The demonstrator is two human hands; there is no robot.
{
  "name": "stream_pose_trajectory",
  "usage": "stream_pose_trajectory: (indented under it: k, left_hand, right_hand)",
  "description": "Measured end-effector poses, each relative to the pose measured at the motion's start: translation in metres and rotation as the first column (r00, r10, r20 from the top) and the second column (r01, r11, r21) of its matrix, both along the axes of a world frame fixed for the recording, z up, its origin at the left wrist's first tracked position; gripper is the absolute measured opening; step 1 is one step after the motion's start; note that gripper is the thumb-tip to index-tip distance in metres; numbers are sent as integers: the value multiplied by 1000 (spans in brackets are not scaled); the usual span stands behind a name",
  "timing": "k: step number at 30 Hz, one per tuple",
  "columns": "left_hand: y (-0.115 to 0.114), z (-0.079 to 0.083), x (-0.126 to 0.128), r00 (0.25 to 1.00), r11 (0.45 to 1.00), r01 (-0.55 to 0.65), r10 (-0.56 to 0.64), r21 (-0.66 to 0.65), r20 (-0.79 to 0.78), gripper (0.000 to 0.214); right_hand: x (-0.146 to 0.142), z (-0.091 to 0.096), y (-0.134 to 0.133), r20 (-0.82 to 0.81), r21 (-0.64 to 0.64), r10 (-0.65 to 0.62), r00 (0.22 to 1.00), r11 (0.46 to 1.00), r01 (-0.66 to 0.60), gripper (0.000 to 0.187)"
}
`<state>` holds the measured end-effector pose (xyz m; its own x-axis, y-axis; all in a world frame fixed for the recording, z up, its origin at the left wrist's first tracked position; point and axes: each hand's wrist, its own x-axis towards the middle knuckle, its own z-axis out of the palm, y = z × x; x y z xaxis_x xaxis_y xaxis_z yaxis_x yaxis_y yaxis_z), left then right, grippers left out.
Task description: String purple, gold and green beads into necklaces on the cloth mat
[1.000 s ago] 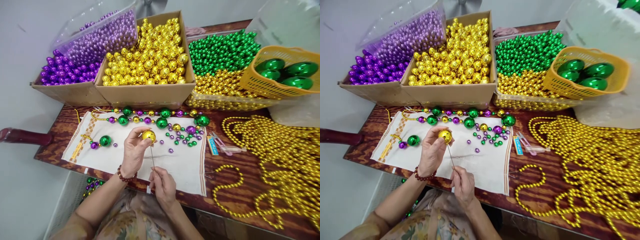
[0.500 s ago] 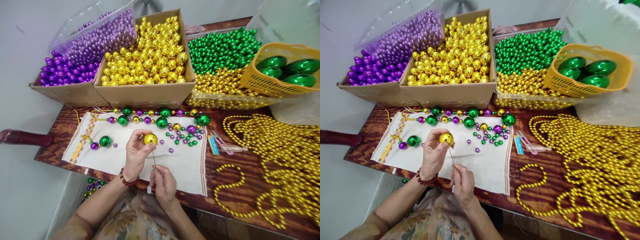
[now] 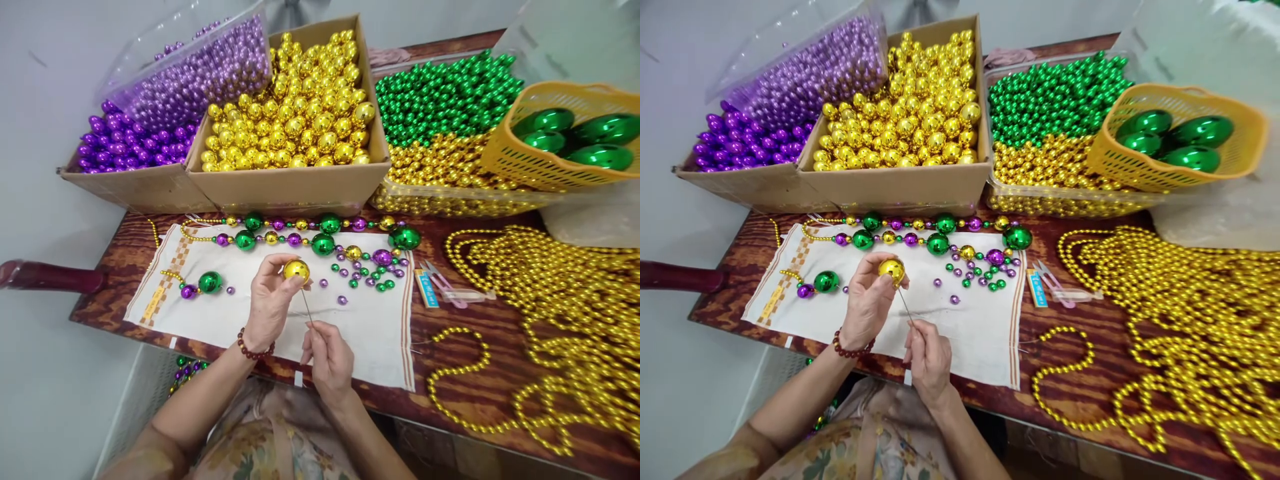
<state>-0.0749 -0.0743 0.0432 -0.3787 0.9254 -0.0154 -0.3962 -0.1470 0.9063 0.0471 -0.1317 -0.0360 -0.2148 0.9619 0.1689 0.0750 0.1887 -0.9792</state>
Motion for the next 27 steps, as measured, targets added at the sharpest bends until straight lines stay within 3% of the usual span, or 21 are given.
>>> stream_pose_trajectory:
  k: [6, 13, 18, 22, 25, 27]
  left_hand:
    - [-9, -3, -2, 986, 989, 144, -141, 25, -86, 33]
    - [-12, -2, -1, 986, 987, 151, -146, 60, -83, 24]
    - [-13, -3, 1, 986, 989, 140, -134, 55, -99, 24]
    - [-17, -6, 2, 974, 982, 190, -186, 21, -126, 28]
    - [-22, -13, -1, 937, 964, 240, -260, -112, -234, 34]
    - [-23, -21, -6, 918, 959, 212, -261, -187, -299, 32]
  right_hand:
    - [1, -4, 7, -52, -104, 71, 996, 992, -76, 20]
    - [4, -5, 9, 69, 121, 51, 996, 991, -59, 18]
    - [4, -6, 4, 63, 130, 22, 998, 991, -30, 17]
    - [1, -2, 7, 12, 5, -3, 1000, 1000, 3, 18]
    - [2, 2, 12, -103, -181, -78, 992, 982, 59, 18]
    - [8, 0, 13, -190, -266, -149, 970, 959, 95, 17]
